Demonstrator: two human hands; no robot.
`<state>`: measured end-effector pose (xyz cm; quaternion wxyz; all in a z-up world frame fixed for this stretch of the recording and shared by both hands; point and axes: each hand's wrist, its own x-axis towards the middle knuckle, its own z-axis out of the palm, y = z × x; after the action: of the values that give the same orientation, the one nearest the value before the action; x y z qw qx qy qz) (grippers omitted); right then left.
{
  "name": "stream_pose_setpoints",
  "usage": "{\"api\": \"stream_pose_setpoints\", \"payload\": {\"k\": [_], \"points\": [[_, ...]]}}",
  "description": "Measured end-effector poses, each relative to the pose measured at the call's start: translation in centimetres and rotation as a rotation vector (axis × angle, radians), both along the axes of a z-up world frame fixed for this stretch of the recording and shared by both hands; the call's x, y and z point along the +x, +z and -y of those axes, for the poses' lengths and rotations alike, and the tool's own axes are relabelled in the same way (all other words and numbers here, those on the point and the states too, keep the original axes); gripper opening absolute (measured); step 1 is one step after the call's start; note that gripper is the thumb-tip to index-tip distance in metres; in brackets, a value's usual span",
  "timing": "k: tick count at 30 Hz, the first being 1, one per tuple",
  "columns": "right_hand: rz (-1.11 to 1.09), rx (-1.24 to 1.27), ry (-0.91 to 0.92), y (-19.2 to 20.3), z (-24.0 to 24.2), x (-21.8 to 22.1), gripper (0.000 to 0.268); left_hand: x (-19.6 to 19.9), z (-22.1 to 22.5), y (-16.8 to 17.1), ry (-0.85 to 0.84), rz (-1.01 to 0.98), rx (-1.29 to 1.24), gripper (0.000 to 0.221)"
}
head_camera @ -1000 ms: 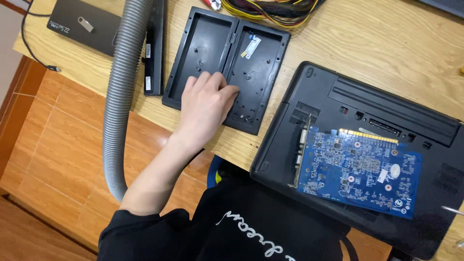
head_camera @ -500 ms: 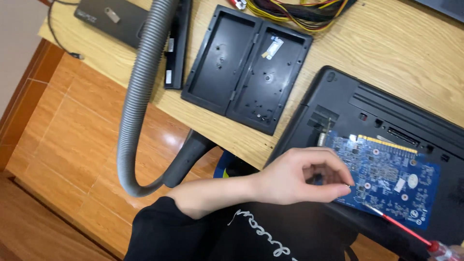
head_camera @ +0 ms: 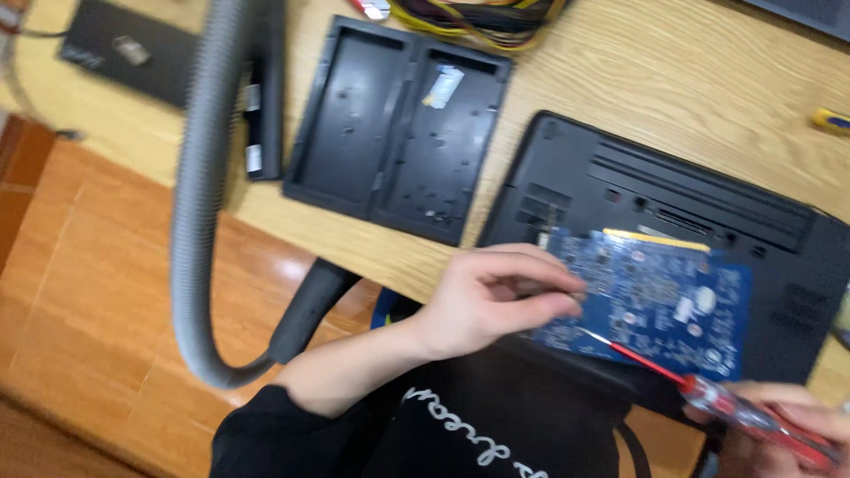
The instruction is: Installing a heat sink and fan onto a graphics card and securing it with screws.
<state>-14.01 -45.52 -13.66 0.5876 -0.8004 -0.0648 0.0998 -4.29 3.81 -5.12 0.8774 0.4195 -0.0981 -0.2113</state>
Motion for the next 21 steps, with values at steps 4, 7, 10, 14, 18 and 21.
{"api": "stream_pose_setpoints", "payload": {"k": [4, 7, 10, 14, 18, 21], "points": [[0.291, 0.18, -0.241, 7.2, -15.2, -1.5, 0.042, 0.0, -0.3, 0.0, 0.004, -0.066, -0.017, 0.017], [0.222, 0.162, -0.382, 9.1, -18.1, -1.0, 0.047, 0.0, -0.5, 0.2, -0.022, -0.122, -0.006, 0.017], [0.239, 0.119, -0.362, 9.4, -18.0, -0.4, 0.049, -0.1, -0.5, 0.1, -0.026, -0.117, -0.009, 0.016], [0.24, 0.115, -0.3, 9.5, -17.8, 0.3, 0.05, -0.3, -0.3, -0.7, -0.017, -0.09, -0.017, 0.014], [0.284, 0.199, -0.346, 8.5, -18.0, 0.0, 0.045, -1.0, 0.3, -1.5, -0.036, -0.184, -0.2, 0.016], [0.315, 0.237, -0.349, 8.3, -18.3, -0.2, 0.042, -1.3, 0.7, -1.6, -0.054, -0.273, -0.331, 0.018]]}}
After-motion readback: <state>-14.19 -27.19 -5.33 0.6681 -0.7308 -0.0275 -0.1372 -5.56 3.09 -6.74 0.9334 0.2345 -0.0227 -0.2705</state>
